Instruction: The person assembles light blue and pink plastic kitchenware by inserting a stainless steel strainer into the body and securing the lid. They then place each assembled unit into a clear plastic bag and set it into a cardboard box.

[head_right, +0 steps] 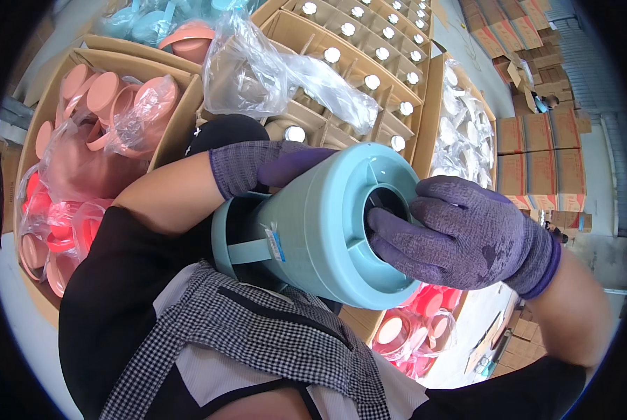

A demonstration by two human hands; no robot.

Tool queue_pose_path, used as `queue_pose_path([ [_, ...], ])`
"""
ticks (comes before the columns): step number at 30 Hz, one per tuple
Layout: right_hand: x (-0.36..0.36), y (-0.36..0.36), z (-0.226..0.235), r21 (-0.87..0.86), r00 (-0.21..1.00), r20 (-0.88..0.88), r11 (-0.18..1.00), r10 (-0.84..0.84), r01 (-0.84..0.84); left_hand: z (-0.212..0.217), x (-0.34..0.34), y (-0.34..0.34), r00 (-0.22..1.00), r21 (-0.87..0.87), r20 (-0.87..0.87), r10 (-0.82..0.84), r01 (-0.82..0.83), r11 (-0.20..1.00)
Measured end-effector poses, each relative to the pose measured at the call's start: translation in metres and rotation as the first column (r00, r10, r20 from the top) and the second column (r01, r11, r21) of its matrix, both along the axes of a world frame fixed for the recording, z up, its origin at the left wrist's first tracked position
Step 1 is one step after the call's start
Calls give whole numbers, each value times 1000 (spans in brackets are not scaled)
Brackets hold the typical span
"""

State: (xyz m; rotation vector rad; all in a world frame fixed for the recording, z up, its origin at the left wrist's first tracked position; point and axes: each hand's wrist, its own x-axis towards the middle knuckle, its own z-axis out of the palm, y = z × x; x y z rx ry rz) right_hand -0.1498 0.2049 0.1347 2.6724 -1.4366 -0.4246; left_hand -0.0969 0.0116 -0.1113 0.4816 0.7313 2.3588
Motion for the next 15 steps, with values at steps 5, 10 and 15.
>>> queue_pose_path([
  [5,-24,-27,-8,120,990,130,990,59,-75,-1,-1,3,999,-3,-7,37,-37,999],
  [10,0,-35,-22,413,608,311,680,-731,606,9,-5,-11,975,-120,-72,211,-218,969],
  [15,-15,-22,-32,479,348,347,484,-871,733,18,-5,-87,187,-368,-887,421,-838,-402],
])
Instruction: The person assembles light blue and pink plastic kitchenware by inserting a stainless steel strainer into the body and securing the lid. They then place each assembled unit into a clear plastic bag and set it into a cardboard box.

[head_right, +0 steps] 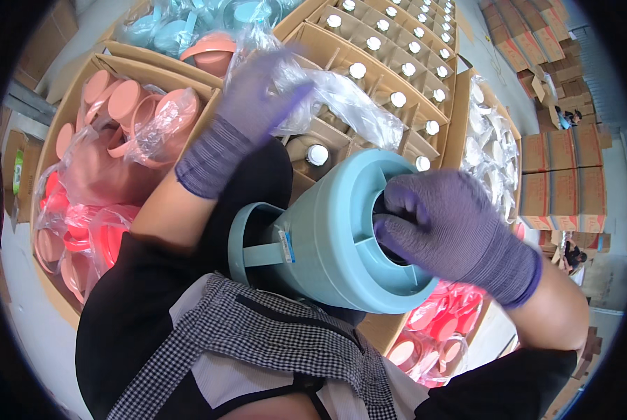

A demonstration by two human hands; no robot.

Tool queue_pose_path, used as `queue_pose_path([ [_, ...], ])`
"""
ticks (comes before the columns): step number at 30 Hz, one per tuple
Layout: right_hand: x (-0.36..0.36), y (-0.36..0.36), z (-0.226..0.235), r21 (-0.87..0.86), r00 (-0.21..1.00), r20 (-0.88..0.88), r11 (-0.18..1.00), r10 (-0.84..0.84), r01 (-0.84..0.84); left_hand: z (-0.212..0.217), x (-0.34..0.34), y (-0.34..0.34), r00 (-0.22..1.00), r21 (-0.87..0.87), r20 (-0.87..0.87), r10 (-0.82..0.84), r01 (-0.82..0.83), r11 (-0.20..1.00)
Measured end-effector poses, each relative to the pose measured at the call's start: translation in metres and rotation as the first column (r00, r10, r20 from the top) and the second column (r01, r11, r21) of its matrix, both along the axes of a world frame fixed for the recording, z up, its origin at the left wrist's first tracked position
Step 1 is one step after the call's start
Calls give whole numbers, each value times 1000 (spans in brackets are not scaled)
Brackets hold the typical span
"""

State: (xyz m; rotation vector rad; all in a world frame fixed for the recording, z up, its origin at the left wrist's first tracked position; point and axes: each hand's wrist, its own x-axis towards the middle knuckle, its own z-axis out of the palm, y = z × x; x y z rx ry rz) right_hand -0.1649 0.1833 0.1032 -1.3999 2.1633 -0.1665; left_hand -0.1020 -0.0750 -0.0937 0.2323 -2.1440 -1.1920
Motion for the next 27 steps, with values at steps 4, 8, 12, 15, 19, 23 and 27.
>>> queue_pose_path([
  [4,-68,-37,-19,-315,886,455,913,-94,259,-36,-5,-72,760,-560,150,632,-462,688],
  [8,-100,-130,-139,-333,951,195,896,-238,293,-87,-13,-95,685,-542,401,609,-359,760],
  [12,-126,-176,-240,-381,959,16,885,-282,266,-78,-7,-85,898,-234,239,369,-315,920],
  [15,-131,-104,-231,-543,815,523,640,-250,544,-29,17,-59,997,-54,-27,-76,74,996],
  [19,-83,77,-161,-335,338,938,425,71,841,37,61,-1,857,612,-138,-497,468,638],
  [23,18,179,-111,-587,697,716,511,-34,628,72,82,14,554,297,-254,-793,825,482],
  [27,92,175,-95,-509,945,-83,828,-317,233,52,97,3,643,-271,154,-750,758,594],
])
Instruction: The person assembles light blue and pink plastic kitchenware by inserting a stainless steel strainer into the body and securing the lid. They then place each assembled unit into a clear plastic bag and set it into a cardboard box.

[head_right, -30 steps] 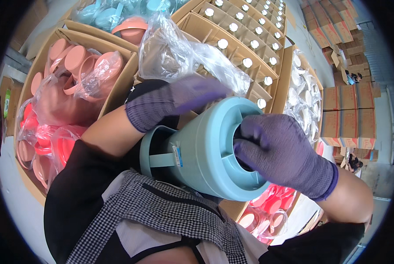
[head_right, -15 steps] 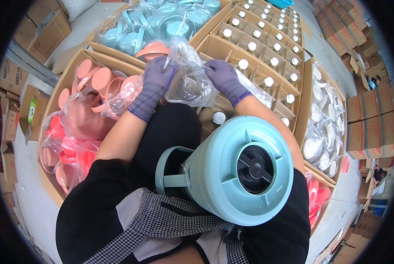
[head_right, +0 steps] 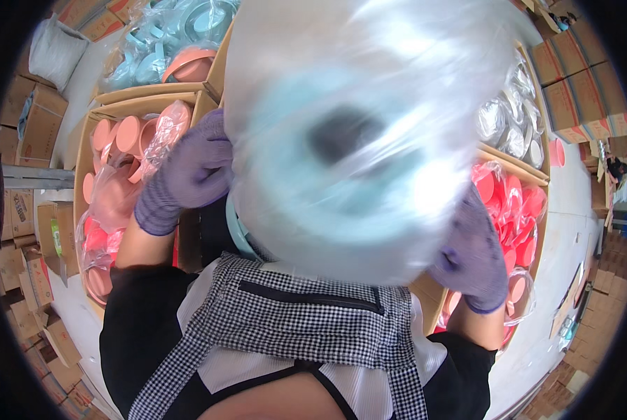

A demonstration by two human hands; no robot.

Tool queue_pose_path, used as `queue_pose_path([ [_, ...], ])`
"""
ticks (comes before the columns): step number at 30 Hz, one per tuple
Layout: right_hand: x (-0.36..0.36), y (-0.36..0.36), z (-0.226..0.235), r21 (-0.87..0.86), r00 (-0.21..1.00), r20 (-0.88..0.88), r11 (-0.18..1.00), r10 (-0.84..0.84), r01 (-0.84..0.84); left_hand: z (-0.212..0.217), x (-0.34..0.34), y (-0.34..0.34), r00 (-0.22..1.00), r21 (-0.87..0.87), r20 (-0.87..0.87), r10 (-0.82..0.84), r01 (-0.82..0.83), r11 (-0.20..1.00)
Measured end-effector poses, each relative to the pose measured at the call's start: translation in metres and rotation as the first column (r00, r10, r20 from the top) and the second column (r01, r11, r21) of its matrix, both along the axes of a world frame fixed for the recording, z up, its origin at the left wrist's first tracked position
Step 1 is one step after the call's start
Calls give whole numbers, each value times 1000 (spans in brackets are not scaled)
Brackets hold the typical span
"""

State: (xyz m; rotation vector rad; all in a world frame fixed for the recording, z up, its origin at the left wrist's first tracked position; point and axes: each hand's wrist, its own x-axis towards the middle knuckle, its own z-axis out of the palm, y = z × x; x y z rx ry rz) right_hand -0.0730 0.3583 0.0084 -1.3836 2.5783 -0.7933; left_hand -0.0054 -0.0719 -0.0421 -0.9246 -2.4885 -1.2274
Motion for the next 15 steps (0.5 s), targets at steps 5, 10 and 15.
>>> queue_pose_path([
  [5,-19,-43,-51,99,928,-373,994,3,37,-58,20,-1,921,-373,-109,374,-387,843],
  [10,4,-43,-97,70,958,-287,997,-11,33,-45,56,-5,931,-482,149,332,-225,847],
  [15,66,-40,-103,88,983,-60,982,172,-166,-23,112,33,913,-468,-96,395,-392,792],
])
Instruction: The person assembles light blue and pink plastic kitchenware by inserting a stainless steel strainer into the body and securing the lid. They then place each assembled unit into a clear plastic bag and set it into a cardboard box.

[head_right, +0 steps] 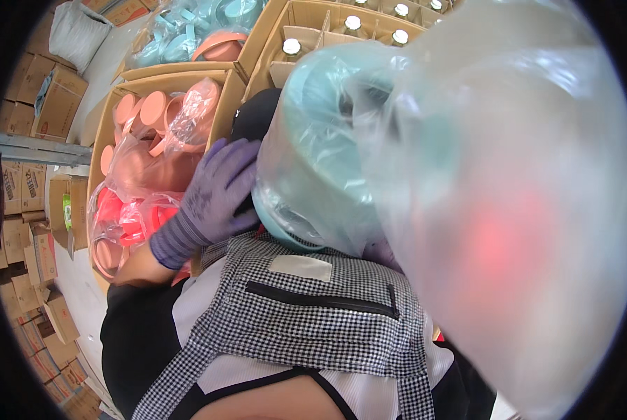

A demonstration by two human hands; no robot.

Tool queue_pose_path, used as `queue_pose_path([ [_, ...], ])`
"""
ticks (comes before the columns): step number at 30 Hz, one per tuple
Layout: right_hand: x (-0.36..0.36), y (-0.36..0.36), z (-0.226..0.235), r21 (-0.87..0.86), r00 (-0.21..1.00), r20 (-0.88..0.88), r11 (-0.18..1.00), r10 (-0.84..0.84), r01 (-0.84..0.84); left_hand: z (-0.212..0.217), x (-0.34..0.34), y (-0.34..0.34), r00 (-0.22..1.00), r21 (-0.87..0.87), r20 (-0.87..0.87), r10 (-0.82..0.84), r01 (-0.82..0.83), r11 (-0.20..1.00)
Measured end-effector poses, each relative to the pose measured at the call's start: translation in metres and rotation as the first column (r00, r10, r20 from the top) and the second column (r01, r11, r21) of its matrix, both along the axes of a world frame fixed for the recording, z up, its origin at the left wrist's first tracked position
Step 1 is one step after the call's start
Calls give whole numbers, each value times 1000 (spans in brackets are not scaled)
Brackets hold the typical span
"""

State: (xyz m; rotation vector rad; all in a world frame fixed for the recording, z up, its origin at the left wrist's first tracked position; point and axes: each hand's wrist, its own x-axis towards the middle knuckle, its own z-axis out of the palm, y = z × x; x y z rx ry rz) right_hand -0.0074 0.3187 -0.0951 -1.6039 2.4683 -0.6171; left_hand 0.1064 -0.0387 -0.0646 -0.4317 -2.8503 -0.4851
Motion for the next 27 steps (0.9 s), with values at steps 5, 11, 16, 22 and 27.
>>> queue_pose_path([
  [5,-5,-14,-4,-13,975,208,996,83,-83,-25,-11,11,967,183,-241,-84,131,974],
  [11,-41,-14,33,-139,722,686,990,95,2,-2,-58,17,886,455,-423,191,25,890],
  [16,-41,-6,64,-99,369,928,990,55,101,72,-74,1,745,586,-547,380,17,810],
  [22,3,-46,75,-211,201,955,976,219,-64,145,-26,-33,744,486,-497,446,-188,854],
  [27,43,-86,102,-413,19,906,870,423,269,183,-8,-18,910,868,-118,398,-100,487],
])
